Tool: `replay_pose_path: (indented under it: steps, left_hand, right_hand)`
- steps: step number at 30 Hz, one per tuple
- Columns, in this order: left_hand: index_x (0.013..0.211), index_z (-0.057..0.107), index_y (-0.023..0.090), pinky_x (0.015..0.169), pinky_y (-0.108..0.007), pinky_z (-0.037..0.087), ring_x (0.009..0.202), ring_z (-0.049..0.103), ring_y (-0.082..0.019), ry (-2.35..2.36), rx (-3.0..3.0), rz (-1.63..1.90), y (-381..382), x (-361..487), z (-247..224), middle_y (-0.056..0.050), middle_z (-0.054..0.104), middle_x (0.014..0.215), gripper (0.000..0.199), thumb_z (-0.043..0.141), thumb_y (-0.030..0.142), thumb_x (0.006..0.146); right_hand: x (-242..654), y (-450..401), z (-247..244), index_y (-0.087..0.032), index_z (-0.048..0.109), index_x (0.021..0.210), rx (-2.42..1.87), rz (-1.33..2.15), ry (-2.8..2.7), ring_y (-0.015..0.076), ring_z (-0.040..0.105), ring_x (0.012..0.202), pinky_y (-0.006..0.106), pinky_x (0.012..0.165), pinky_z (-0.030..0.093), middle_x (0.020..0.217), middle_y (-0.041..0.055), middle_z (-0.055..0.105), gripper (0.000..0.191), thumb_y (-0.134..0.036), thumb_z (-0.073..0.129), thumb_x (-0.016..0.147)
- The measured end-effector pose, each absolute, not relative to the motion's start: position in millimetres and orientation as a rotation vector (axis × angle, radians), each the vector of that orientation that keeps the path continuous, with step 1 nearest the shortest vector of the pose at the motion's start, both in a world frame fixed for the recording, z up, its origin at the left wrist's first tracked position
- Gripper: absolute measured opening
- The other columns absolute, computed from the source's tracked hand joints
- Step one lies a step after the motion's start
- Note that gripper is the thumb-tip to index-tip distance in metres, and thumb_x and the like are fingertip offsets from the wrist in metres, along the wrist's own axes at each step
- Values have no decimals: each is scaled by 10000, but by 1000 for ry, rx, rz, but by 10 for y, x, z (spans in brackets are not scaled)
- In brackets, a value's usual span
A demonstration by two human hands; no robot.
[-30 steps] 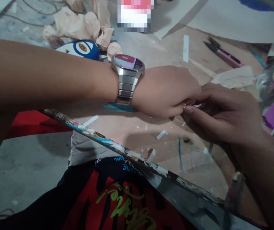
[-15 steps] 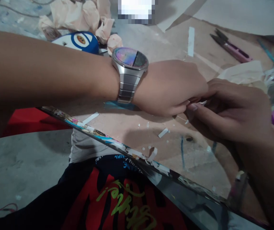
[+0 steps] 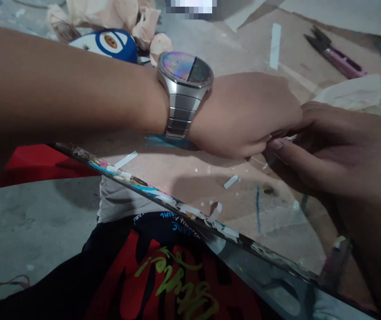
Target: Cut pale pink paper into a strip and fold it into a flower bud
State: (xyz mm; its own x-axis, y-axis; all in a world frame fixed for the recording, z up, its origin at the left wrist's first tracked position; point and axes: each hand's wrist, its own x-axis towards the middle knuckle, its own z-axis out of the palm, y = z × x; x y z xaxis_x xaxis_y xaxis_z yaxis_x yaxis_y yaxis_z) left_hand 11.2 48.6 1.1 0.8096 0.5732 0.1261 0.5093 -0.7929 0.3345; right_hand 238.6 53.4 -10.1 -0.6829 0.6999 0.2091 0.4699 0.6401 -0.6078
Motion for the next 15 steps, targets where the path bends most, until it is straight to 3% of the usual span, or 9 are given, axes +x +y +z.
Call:
replay_pose_path:
  steps: [15]
  left_hand:
    - [1276,710,180,1133,-508,462,1364,626,-361,773,2767,278,534,116,3,-120,727,1332,504,312,306,993]
  right_hand:
    - [2453,599,-180,-203,761,968,-885,746,-2414,46,507,580,227,506,322,770,17,670,145,-301,794,866]
